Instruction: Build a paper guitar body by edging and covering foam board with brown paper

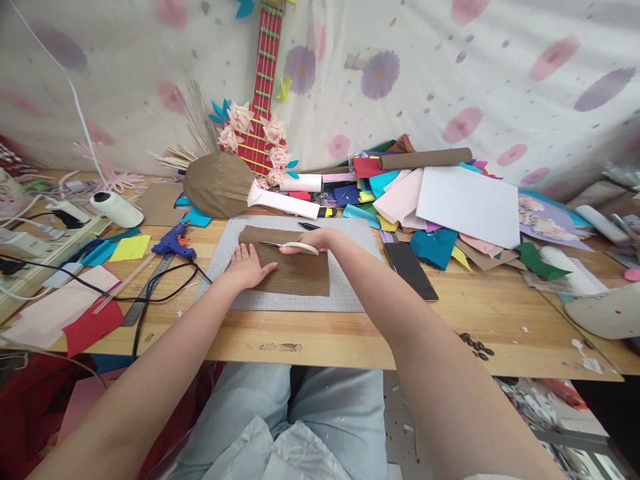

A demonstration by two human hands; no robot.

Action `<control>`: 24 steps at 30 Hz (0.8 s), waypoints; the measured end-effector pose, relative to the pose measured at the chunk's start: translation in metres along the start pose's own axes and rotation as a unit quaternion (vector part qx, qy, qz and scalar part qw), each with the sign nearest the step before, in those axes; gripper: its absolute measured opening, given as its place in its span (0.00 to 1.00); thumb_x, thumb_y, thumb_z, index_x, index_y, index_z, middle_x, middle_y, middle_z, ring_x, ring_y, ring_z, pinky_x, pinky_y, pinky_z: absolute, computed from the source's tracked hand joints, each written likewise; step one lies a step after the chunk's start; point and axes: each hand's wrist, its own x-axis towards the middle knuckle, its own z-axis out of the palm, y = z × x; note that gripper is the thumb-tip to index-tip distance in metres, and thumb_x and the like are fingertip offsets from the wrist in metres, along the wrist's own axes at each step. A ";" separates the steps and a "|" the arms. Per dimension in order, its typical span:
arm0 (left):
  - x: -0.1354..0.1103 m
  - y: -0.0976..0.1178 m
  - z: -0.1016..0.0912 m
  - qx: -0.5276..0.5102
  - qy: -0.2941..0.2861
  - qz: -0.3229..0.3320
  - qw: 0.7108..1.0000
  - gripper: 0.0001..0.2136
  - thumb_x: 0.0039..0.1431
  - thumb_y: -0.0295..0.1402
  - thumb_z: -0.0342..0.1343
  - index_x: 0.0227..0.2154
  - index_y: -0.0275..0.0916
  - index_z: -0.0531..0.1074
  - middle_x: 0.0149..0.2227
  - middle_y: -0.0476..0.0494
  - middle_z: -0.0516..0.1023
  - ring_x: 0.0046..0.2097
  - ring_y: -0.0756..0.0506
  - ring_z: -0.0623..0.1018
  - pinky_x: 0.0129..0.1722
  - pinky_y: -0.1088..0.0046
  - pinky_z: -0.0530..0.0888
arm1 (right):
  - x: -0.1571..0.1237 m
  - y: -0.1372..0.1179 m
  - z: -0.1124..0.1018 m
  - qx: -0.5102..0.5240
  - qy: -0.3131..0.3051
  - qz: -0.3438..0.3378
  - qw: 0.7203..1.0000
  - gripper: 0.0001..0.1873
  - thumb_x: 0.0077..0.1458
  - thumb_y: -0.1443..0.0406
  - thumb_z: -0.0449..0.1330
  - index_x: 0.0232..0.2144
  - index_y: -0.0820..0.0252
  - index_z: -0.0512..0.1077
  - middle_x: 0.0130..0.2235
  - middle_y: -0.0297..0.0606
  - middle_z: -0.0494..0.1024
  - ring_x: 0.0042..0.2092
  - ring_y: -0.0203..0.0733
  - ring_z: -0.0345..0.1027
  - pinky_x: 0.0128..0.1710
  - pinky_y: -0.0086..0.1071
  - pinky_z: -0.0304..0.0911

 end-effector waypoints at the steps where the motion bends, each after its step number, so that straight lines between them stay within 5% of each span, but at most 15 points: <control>1: 0.000 0.001 0.000 -0.002 0.002 0.002 1.000 0.45 0.56 0.56 0.38 0.63 0.19 0.38 0.65 0.23 0.37 0.66 0.33 0.41 0.63 0.60 0.45 | 0.001 0.000 0.000 0.007 -0.012 -0.002 1.000 0.40 0.37 0.33 0.52 0.42 0.54 0.71 0.42 0.40 0.74 0.39 0.48 0.68 0.34 0.36 0.63; 15: -0.006 0.002 0.000 -0.014 0.000 0.014 1.000 0.45 0.56 0.56 0.37 0.63 0.20 0.38 0.65 0.23 0.38 0.66 0.34 0.41 0.63 0.60 0.46 | -0.006 -0.006 0.003 0.013 -0.012 -0.009 1.000 0.40 0.36 0.32 0.50 0.36 0.56 0.71 0.35 0.39 0.73 0.32 0.43 0.66 0.28 0.35 0.61; 24: -0.016 0.004 -0.005 -0.019 -0.013 0.036 0.999 0.44 0.57 0.56 0.36 0.63 0.20 0.37 0.65 0.24 0.39 0.66 0.34 0.42 0.63 0.61 0.47 | -0.003 0.005 0.004 0.029 0.001 -0.055 0.998 0.36 0.39 0.35 0.53 0.39 0.53 0.74 0.46 0.38 0.75 0.48 0.52 0.65 0.46 0.39 0.62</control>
